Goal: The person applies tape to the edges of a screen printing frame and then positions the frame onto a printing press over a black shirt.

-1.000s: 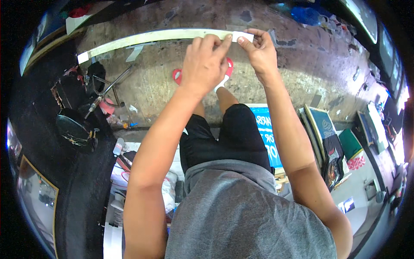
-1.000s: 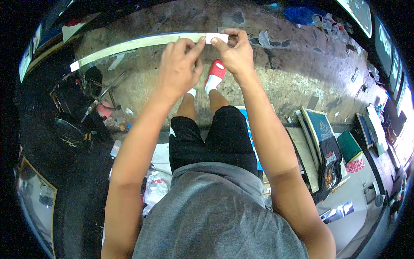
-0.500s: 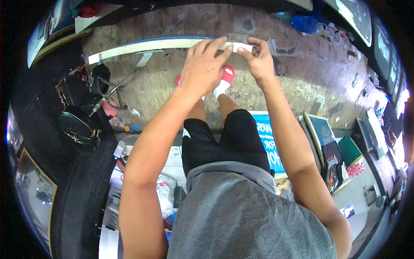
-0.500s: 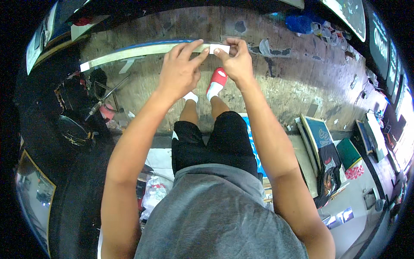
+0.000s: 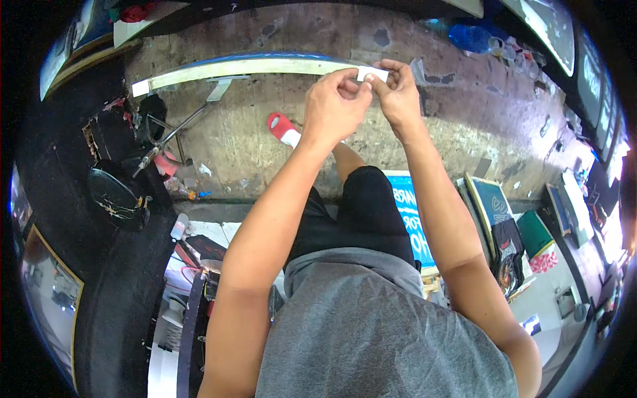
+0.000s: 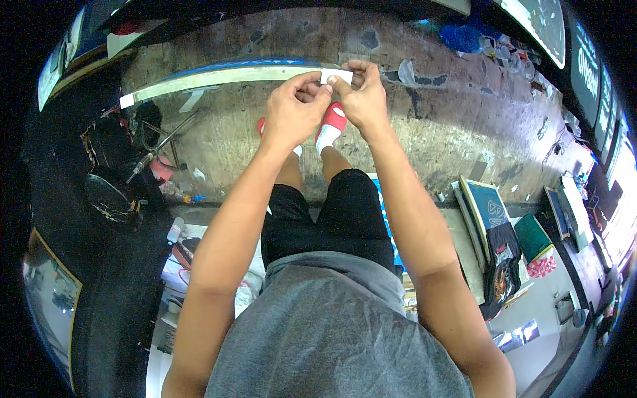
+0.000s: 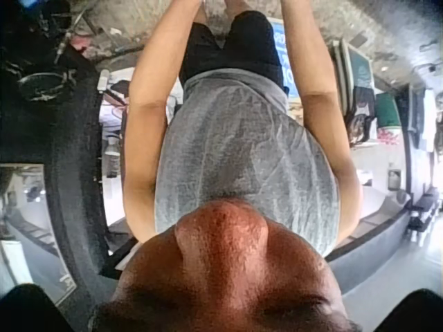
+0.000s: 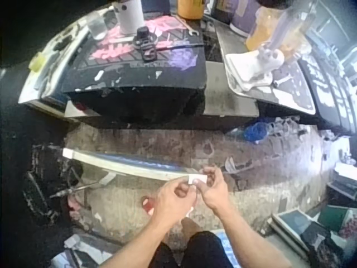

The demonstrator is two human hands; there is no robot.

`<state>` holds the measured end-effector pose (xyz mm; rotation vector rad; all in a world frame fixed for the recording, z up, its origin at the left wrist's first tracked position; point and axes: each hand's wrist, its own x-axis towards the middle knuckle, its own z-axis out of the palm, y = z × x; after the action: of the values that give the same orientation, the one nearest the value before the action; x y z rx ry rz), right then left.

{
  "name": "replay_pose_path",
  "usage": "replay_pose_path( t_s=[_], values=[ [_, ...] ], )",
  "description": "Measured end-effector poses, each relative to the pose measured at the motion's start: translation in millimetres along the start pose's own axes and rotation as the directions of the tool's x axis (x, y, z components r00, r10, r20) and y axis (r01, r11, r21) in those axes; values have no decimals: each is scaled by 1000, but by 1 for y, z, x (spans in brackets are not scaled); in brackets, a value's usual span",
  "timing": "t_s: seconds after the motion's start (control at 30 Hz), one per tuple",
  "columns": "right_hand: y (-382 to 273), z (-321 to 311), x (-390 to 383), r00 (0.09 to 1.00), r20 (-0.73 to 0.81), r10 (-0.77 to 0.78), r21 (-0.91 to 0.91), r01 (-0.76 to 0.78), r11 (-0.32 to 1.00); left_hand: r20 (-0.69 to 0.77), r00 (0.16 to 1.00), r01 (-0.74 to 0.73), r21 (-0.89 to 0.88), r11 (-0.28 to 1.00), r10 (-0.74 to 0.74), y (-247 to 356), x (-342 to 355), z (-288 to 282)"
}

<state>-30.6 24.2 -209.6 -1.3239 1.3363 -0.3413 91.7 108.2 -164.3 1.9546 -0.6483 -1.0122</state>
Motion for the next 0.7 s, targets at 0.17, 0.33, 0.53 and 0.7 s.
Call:
replay_pose_path(
  t_s=[0.17,0.33,0.53,0.7],
  values=[
    [6,7,-2,998,-32,-46,60,48,997,87,952,305,-203,931,-293,8,-12,11],
    [5,3,-18,1000,4,30,24,-31,999,224,867,489,-548,678,-444,8,-35,16],
    [11,7,-21,1000,-21,-19,33,20,999,152,982,83,173,981,-110,-20,-33,-11],
    [14,5,-16,999,-24,-28,56,29,998,-205,976,74,21,997,-69,-28,-17,-26]
  ],
)
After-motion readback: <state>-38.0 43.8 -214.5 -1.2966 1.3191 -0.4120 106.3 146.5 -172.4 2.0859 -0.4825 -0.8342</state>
